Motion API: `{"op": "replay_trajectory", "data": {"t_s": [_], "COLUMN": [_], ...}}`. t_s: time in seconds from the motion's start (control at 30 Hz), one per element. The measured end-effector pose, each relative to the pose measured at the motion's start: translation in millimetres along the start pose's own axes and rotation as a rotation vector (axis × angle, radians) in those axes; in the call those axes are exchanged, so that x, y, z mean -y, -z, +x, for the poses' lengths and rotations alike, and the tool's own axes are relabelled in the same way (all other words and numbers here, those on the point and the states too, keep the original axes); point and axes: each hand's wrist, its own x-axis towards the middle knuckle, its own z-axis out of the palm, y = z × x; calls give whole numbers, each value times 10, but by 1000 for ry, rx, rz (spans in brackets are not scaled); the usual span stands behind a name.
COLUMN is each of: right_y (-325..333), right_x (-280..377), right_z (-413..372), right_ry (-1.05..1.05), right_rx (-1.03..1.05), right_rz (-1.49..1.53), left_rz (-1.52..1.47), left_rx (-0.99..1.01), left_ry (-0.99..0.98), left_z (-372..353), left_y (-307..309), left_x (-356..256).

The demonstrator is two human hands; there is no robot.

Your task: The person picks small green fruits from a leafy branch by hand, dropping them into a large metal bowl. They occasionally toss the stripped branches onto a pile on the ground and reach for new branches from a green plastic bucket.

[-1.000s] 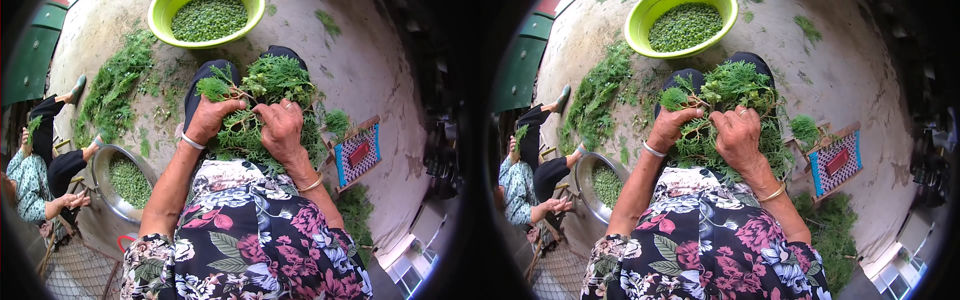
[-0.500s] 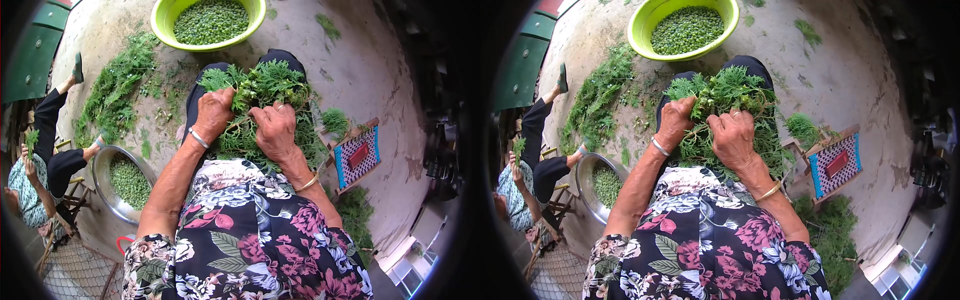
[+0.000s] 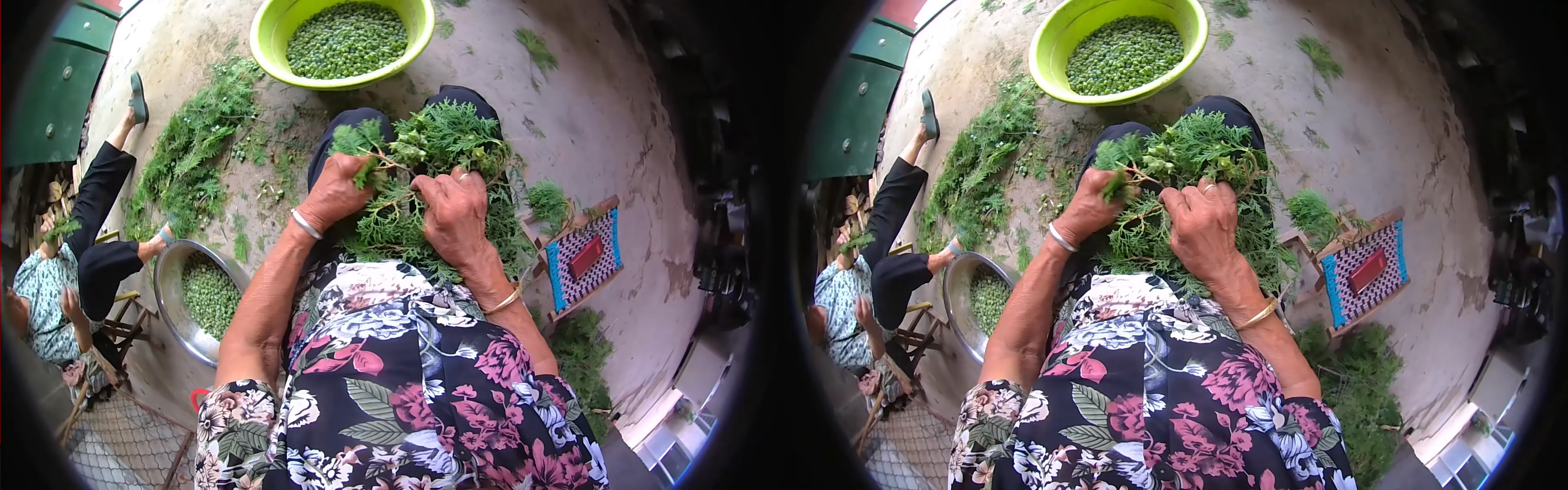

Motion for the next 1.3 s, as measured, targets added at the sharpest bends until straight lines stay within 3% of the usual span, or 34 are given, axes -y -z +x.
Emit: {"op": "replay_trajectory", "data": {"t_s": [0.03,0.07,0.13,0.17,0.2,0.27,0.33,0.4,0.43,0.47,0.53,0.6,0.67,0.73,0.8,0.93,1.0,1.07,1.1,1.23,1.3], "right_y": [1,-8,-9,1,2,-16,-9,10,17,30,19,5,23,27,21,28,37,40,29,31,40], "right_x": [-4,-4,0,8,15,-2,-41,-68,-53,-48,-23,0,-5,-11,-1,0,4,1,4,13,5], "right_z": [-6,-4,1,-3,-4,6,6,14,7,1,9,18,23,19,27,32,37,35,22,25,36], "right_ry": [-4,-3,0,1,2,-18,-39,-58,-66,-61,-64,-56,-63,-58,-56,-55,-50,-52,-77,-86,-57], "right_rx": [1,0,0,28,56,19,-16,-37,-33,-32,-10,-9,17,20,2,-14,-14,-6,2,-11,-25], "right_rz": [-1,-8,-12,-11,-8,-22,-38,-52,-44,-35,-55,-38,-35,-28,-21,-20,-8,-1,-2,1,13], "left_rz": [221,218,-257,-493,-492,168,0,-1264,-1545,-1543,-1634,-1979,-2045,-2038,-1791,-911,9,-61,21,-502,-680], "left_rx": [-54,-51,39,130,128,-63,-69,368,338,328,-141,-196,-312,-284,-384,-902,-839,-1008,-1067,-1179,-1077], "left_ry": [-117,-117,159,392,394,-457,-386,418,300,303,325,331,376,345,24,-169,-284,0,29,-60,-48], "left_z": [-10,-47,-163,-190,-261,-461,-599,-686,-758,-772,-765,-678,-544,-390,-220,499,873,1328,1461,1482,1243], "left_y": [-7,-10,82,173,183,221,338,566,484,455,297,220,215,349,613,1169,1442,1680,1784,1937,1874], "left_x": [17,25,-89,-182,-93,191,357,491,639,507,201,99,-46,-180,-430,-826,-609,-497,-404,-455,-617]}}
